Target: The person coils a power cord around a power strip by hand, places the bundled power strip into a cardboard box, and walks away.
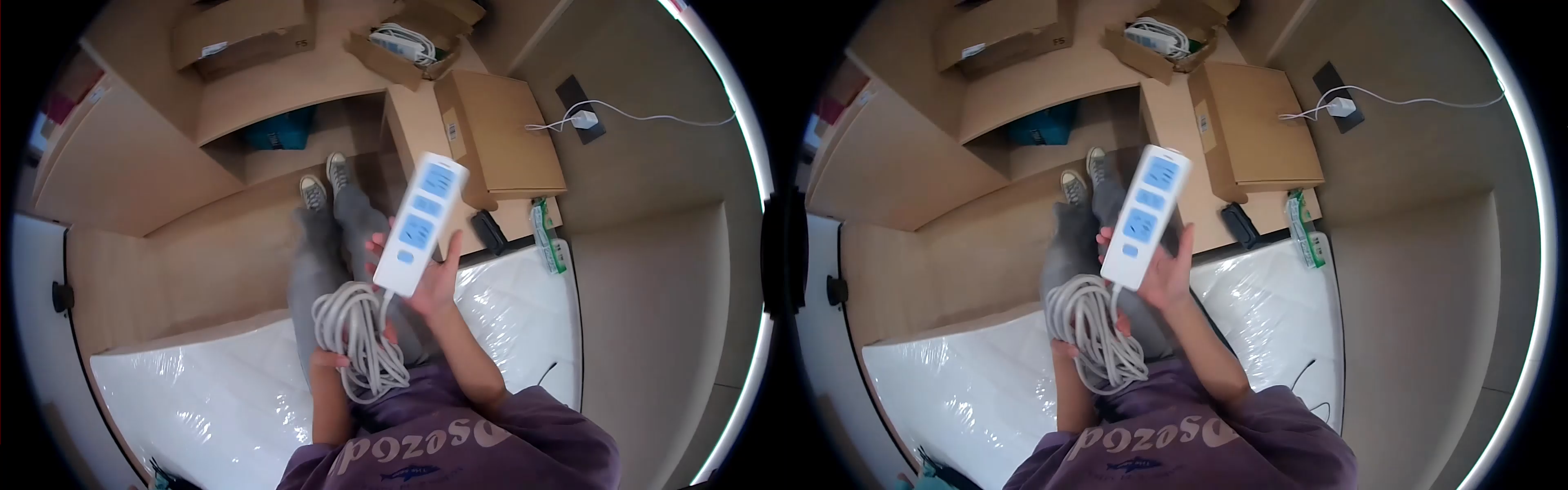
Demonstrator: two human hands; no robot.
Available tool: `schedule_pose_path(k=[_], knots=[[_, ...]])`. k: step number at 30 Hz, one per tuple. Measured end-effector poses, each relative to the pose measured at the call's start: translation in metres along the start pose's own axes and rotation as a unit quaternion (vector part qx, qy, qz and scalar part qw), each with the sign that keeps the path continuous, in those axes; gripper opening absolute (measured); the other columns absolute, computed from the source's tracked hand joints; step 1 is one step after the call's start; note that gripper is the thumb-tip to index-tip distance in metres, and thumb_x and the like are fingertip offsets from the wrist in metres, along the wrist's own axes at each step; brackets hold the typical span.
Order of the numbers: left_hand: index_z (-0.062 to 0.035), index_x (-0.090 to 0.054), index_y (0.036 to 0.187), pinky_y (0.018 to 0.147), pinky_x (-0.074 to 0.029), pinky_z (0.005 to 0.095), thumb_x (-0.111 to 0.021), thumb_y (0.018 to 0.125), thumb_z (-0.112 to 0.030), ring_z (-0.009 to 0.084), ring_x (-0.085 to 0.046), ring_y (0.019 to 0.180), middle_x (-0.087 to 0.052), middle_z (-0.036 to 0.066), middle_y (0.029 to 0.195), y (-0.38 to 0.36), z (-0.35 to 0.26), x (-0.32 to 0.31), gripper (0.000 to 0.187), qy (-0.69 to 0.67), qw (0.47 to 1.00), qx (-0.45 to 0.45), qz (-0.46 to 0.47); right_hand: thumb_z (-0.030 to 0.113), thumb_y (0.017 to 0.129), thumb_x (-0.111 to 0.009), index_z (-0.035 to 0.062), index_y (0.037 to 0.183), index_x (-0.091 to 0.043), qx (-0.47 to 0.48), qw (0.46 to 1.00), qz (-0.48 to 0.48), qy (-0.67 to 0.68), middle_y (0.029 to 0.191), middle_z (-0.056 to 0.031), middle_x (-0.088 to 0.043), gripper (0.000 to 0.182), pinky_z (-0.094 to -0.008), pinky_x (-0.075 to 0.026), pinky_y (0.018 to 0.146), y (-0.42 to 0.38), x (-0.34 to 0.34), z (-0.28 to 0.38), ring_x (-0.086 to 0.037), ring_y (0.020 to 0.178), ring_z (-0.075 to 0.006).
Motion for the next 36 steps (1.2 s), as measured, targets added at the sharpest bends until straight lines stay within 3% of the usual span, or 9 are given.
schedule_pose_path(k=[3,7,8,11,16,19,22,26,36], knots=[[-0.0035,-0.032,0.14,0.098,-0.044,0.0453,-0.061,0.062,-0.015,0.0324,-0.056,0.108,-0.053,0.021,0.121,0.013,-0.002,0.026,0.084,-0.033,0.997,-0.013,-0.063,0.055,0.082,-0.056,0.01,0.126,-0.053,0.012,0.985,0.071,-0.154,0.136,-0.0163,-0.045,0.063,-0.0517,-0.027,0.108,0.008,0.038,0.016,-0.038,0.129,-0.0358],[-0.0037,-0.032,0.141,0.097,-0.045,0.0432,-0.061,0.063,-0.016,0.0314,-0.056,0.108,-0.053,0.021,0.121,0.031,-0.009,0.064,0.084,-0.096,0.981,-0.05,-0.158,0.039,0.087,-0.054,-0.005,0.11,-0.059,-0.137,0.803,-0.177,-0.552,0.126,-0.0199,-0.051,0.05,-0.0456,-0.038,0.101,0.012,0.015,-0.002,-0.048,0.118,-0.0371],[-0.0037,-0.032,0.141,0.097,-0.045,0.0427,-0.061,0.063,-0.016,0.0311,-0.056,0.108,-0.053,0.021,0.121,0.037,-0.019,0.06,0.084,-0.109,0.977,-0.073,-0.166,0.032,0.089,-0.051,-0.003,0.106,-0.064,0.029,0.923,0.043,-0.381,0.126,-0.022,-0.05,0.041,-0.0486,-0.027,0.106,0.016,0.031,0.0,-0.042,0.123,-0.0401],[-0.0029,-0.03,0.141,0.095,-0.044,0.0344,-0.062,0.064,-0.019,0.027,-0.055,0.108,-0.051,0.018,0.125,0.081,-0.081,-0.007,0.085,-0.14,0.966,-0.174,-0.128,0.024,0.085,-0.061,0.0023,0.09,-0.073,-0.041,0.847,0.083,-0.523,0.13,-0.0222,-0.048,0.025,-0.0498,-0.019,0.109,0.059,0.042,-0.004,-0.03,0.132,-0.0365],[0.0013,-0.034,0.137,0.095,-0.044,0.0375,-0.062,0.07,-0.034,0.0277,-0.055,0.109,-0.052,0.016,0.125,0.106,-0.138,0.046,0.08,-0.029,0.961,-0.178,-0.208,0.026,0.067,-0.083,0.0009,0.14,-0.035,-0.071,0.84,-0.148,-0.517,0.138,-0.021,-0.037,0.09,-0.042,-0.022,0.111,0.15,0.078,-0.025,-0.027,0.135,-0.0333],[-0.0008,-0.044,0.128,0.093,-0.046,0.0377,-0.06,0.071,-0.029,0.0281,-0.056,0.106,-0.055,0.015,0.118,0.135,-0.178,0.019,0.066,-0.127,0.956,-0.182,-0.19,0.035,0.064,-0.084,-0.0023,0.145,-0.008,-0.095,0.727,-0.159,-0.661,0.142,-0.0241,-0.03,0.117,-0.0399,-0.024,0.11,0.185,0.101,-0.018,-0.025,0.136,-0.0353],[-0.0014,-0.053,0.117,0.087,-0.048,0.037,-0.057,0.074,-0.034,0.027,-0.06,0.095,-0.061,0.014,0.107,0.136,-0.167,0.077,0.054,-0.071,0.915,-0.16,-0.363,0.044,0.067,-0.081,-0.0026,0.146,-0.012,-0.267,0.666,-0.125,-0.685,0.144,-0.0267,-0.027,0.114,-0.0375,-0.024,0.11,0.185,0.141,-0.03,-0.028,0.135,-0.0358],[-0.0012,-0.052,0.118,0.086,-0.048,0.0368,-0.057,0.076,-0.039,0.0272,-0.06,0.094,-0.062,0.014,0.105,0.146,-0.164,0.066,0.057,-0.121,0.925,-0.1,-0.346,0.049,0.069,-0.078,-0.0048,0.145,-0.013,-0.453,0.619,-0.176,-0.617,0.141,-0.0273,-0.031,0.114,-0.0349,-0.027,0.109,0.19,0.147,-0.019,-0.032,0.132,-0.035],[-0.0002,-0.06,0.107,0.082,-0.048,0.0328,-0.056,0.08,-0.043,0.0238,-0.062,0.087,-0.064,0.012,0.097,0.175,-0.158,-0.016,0.05,-0.012,0.921,0.028,-0.388,0.033,0.08,-0.071,0.001,0.139,-0.034,-0.441,0.787,-0.325,-0.285,0.125,-0.012,-0.051,0.076,-0.0296,-0.037,0.098,0.171,0.112,0.037,-0.048,0.116,-0.0193]])
Point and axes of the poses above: each hand's wrist, its own y-axis towards the middle knuckle, its own x-axis out of the back of the hand, z = x × y, the point moved 5 cm from there along y, towards the middle knuckle
